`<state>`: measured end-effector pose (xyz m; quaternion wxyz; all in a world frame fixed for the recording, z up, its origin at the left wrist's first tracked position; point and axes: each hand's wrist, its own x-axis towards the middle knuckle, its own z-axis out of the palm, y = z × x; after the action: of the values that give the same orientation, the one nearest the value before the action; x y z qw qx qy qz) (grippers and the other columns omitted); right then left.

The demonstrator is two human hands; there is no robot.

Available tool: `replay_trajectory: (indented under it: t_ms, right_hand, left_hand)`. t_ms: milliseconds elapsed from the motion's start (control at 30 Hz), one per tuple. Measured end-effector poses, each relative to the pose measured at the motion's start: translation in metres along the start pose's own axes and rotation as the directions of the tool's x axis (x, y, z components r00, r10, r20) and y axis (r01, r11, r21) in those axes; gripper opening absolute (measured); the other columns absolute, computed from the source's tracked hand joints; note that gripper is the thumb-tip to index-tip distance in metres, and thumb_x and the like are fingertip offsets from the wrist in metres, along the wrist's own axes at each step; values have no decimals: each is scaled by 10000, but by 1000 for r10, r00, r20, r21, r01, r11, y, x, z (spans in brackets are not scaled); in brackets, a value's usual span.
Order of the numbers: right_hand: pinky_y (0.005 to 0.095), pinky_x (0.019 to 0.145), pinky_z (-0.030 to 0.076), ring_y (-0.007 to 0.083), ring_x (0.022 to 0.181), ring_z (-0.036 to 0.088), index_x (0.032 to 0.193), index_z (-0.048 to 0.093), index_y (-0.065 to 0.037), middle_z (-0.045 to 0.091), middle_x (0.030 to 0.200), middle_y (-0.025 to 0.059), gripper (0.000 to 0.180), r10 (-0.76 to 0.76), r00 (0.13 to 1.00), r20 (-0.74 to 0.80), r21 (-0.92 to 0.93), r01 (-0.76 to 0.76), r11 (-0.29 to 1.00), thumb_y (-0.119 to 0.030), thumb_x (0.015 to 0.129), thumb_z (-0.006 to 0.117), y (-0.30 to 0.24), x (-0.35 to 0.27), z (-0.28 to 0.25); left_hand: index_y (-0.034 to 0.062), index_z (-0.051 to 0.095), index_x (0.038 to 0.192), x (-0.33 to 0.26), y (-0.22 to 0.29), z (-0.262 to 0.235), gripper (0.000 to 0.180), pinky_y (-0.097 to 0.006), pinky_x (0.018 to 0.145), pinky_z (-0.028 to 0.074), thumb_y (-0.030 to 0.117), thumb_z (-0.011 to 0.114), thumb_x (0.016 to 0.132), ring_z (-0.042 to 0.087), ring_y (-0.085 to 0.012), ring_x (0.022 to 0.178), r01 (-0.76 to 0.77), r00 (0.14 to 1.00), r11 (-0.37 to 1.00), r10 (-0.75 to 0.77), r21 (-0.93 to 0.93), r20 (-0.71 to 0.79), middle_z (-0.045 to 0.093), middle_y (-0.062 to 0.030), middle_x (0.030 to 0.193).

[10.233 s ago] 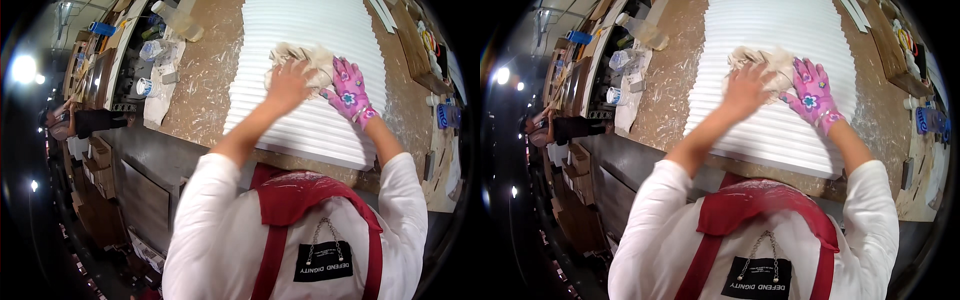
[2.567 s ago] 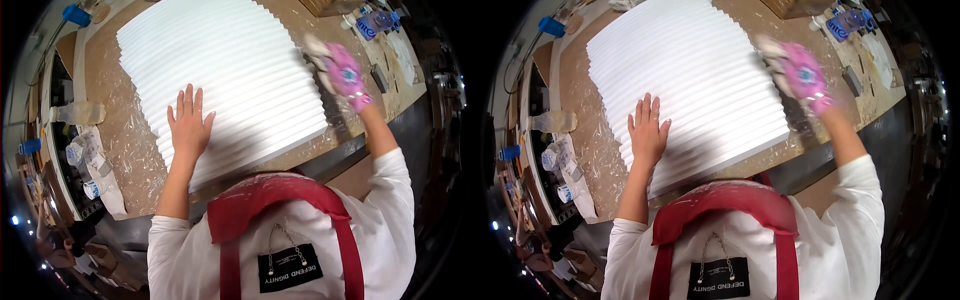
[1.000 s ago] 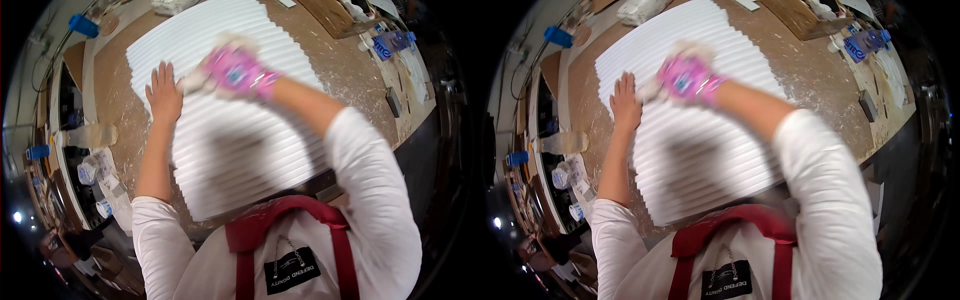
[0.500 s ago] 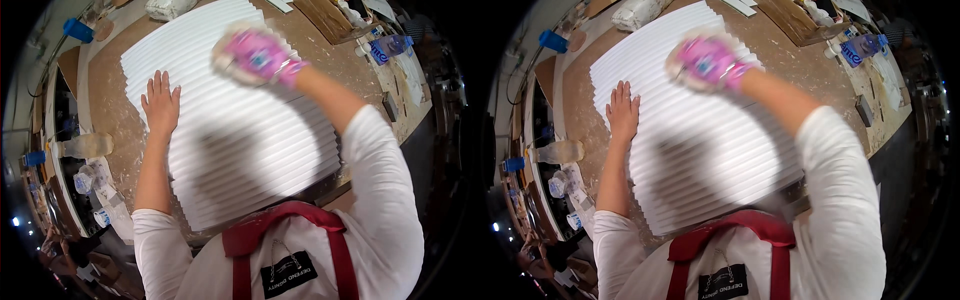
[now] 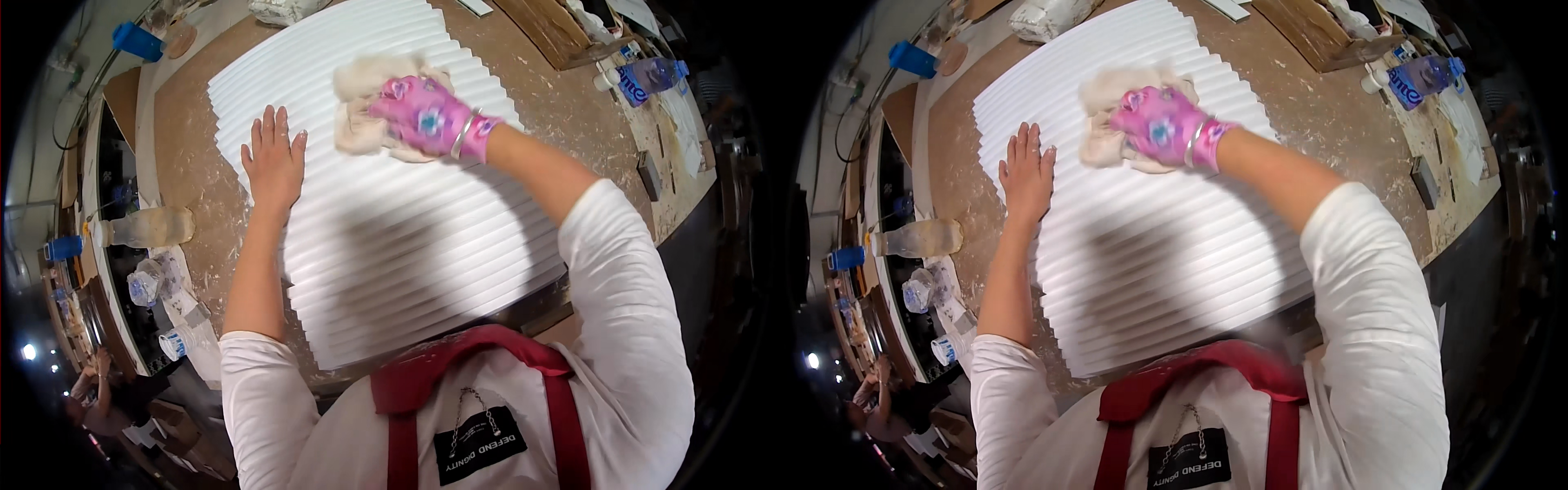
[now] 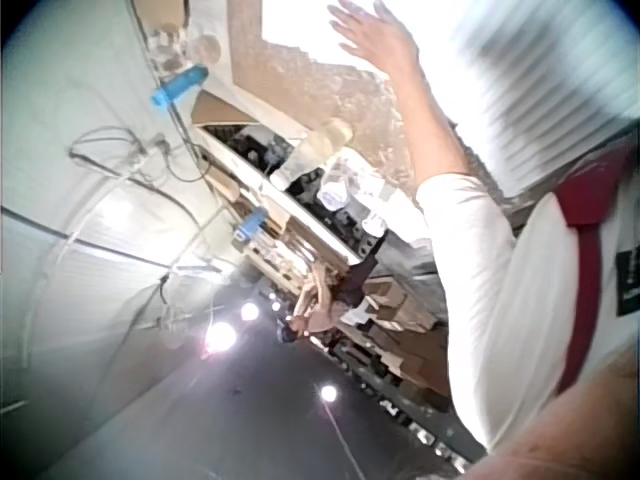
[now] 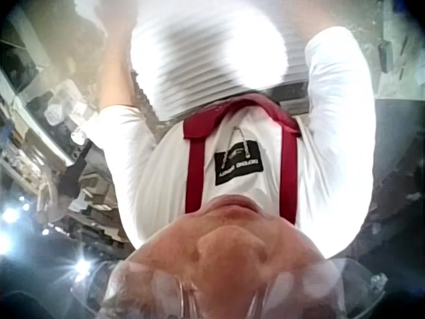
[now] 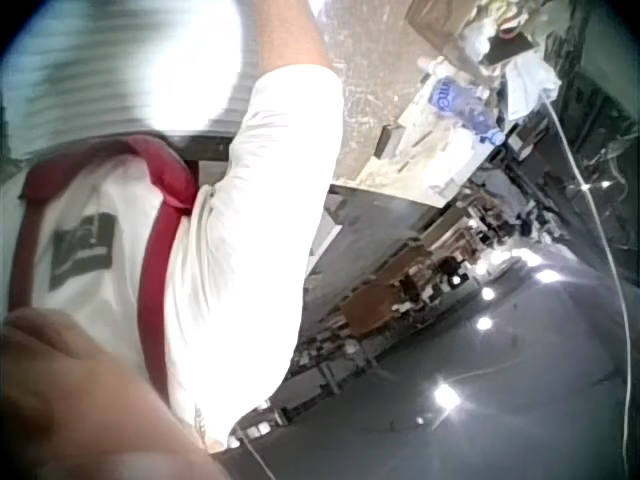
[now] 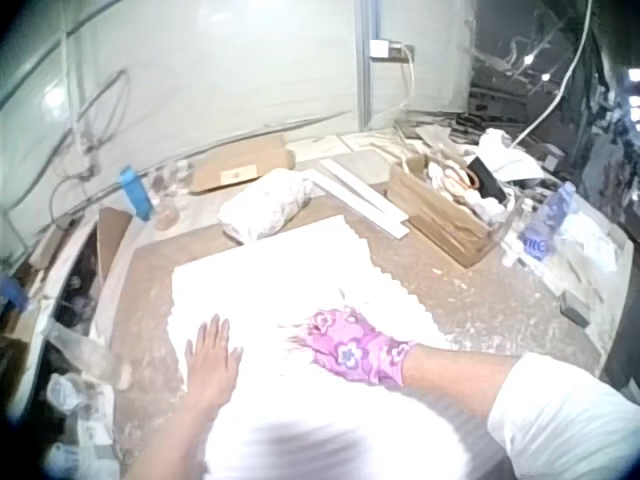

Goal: The person wipes a series of white furniture slats with a cloth, then pours liquid from a bottle onto the cloth and continues wiping the surface of the slats.

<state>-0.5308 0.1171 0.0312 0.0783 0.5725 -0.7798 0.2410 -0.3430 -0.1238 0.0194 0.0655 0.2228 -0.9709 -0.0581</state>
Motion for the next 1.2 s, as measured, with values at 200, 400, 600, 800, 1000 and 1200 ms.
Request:
replay_trajectory:
  t_ms: [200,400,600,800,1000,1200]
  right_hand:
    - [305,705,566,209,846,653,1119,602,-54,650,979,82,252,668,681,300,471,-714,517,-164,893,616,94,-47,-65]
    - [370,784,507,257,942,625,1075,622,-107,655,943,43,317,-120,993,-11,-165,116,979,-328,847,609,-20,74,39]
    - [355,824,506,267,896,619,1222,547,-60,630,1056,142,476,195,976,96,548,-215,808,-325,837,637,23,33,35]
    - [368,727,519,250,861,646,966,600,-78,647,926,123,219,558,801,217,-388,-453,802,-217,801,635,94,9,-97]
    - [363,741,502,262,855,623,1058,628,-156,629,907,112,326,-95,995,11,-188,95,978,-336,786,636,19,44,36]
    - [369,743,535,237,852,642,1023,614,-73,659,952,115,262,515,851,107,-202,-488,849,-278,860,598,111,9,-79]
  left_hand:
    - [142,321,1467,2,7,2,572,-543,1142,140,426,389,975,203,-292,1426,3,1000,1000,-3,14,-13,248,-64,1548]
    - [143,324,1466,2,6,0,571,-543,1141,147,415,406,971,200,-285,1427,10,1000,1000,-10,0,9,244,-54,1550]
    - [139,322,1464,-4,-8,0,555,-558,1124,146,402,382,979,219,-305,1415,2,1000,1000,-3,-16,-15,250,-63,1545]
    - [127,327,1461,27,2,-9,579,-559,1125,159,426,412,972,206,-283,1427,-19,999,1000,19,-3,-45,231,-62,1556]
    - [111,298,1472,59,-19,2,628,-536,1132,159,452,428,960,207,-278,1427,98,995,995,-98,9,-1,228,-67,1557]
    - [85,287,1474,61,-5,6,638,-521,1141,154,459,393,968,203,-261,1430,80,997,996,-80,24,-20,223,-61,1560]
